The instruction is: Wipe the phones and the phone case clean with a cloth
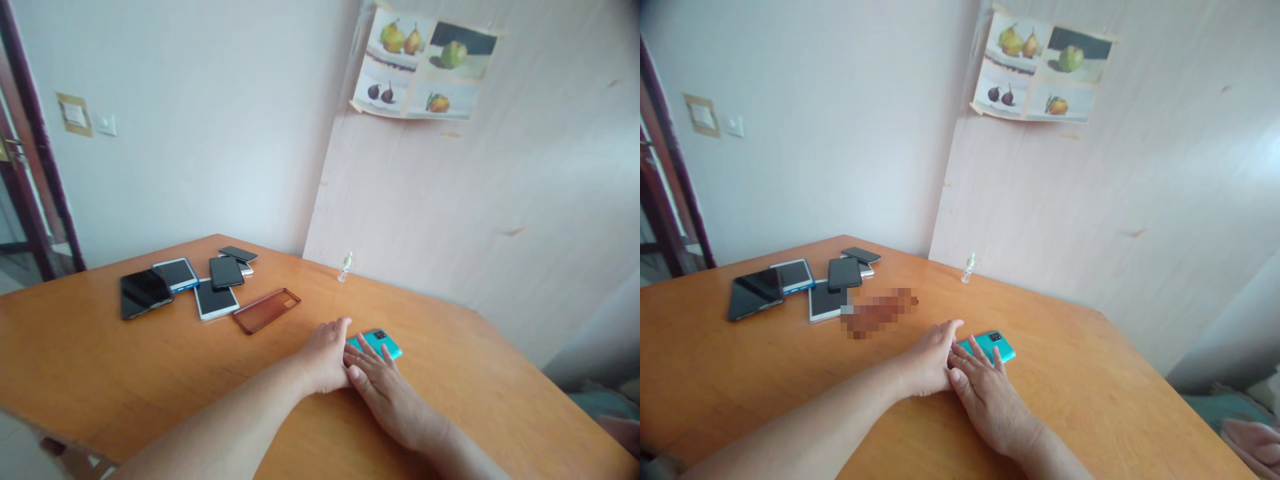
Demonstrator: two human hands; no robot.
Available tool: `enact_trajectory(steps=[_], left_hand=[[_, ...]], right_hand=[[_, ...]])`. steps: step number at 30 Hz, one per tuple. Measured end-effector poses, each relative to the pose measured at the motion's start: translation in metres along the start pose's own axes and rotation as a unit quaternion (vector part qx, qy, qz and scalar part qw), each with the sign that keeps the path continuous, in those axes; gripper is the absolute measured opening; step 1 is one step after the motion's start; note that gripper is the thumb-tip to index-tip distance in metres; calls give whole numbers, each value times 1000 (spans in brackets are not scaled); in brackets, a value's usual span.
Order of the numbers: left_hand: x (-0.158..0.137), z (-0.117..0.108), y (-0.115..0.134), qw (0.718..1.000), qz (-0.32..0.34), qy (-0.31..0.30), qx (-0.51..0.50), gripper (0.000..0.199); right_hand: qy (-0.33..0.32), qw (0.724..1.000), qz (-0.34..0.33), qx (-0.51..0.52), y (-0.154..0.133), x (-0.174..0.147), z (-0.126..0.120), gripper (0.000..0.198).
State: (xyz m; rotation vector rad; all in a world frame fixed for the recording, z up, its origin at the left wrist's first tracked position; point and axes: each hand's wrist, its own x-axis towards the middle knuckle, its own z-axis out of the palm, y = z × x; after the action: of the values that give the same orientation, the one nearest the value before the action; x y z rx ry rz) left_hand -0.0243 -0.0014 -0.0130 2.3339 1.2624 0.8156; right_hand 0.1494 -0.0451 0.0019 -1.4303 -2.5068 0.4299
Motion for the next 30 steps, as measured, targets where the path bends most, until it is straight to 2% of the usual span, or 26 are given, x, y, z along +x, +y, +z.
enact_trajectory(steps=[2, 5, 7, 9, 13, 15, 17, 20, 22, 24, 28, 30], left_hand=[[0, 1, 0, 1000, -7, -3, -2, 87], [1, 5, -2, 1000, -24, -2, -12, 98], [1, 8, -3, 999, -24, 2, -21, 106], [2, 9, -4, 999, -14, 9, -29, 110], [2, 8, -5, 999, 3, 8, -33, 107], [1, 7, -5, 999, 6, 7, -33, 105], [1, 5, -3, 999, -2, 8, -32, 108], [0, 3, 0, 999, -24, -4, -28, 111], [0, 1, 1, 999, -30, -14, -24, 109], [0, 0, 2, 999, -24, -19, -17, 107], [1, 0, 0, 1000, -13, -18, -11, 102], [0, -1, -1, 1000, -11, -20, -12, 100]], right_hand=[[22, 998, 53, -29, 13, 4, -1, 54], [77, 980, 170, -72, 43, 9, -3, 57], [91, 972, 202, -85, 53, 8, -3, 58], [70, 980, 169, -77, 46, 5, -3, 58], [-13, 999, 29, -29, 10, 2, -1, 54], [-17, 999, 25, -34, 6, 3, -1, 54], [11, 994, 86, -68, 19, 6, -3, 54], [54, 970, 205, -118, 51, 7, -8, 56], [58, 962, 232, -131, 62, 5, -10, 57], [42, 971, 202, -124, 54, 1, -10, 56], [-28, 996, 60, -64, 13, -9, -8, 54], [-47, 997, 37, -53, 4, -12, -9, 54]])
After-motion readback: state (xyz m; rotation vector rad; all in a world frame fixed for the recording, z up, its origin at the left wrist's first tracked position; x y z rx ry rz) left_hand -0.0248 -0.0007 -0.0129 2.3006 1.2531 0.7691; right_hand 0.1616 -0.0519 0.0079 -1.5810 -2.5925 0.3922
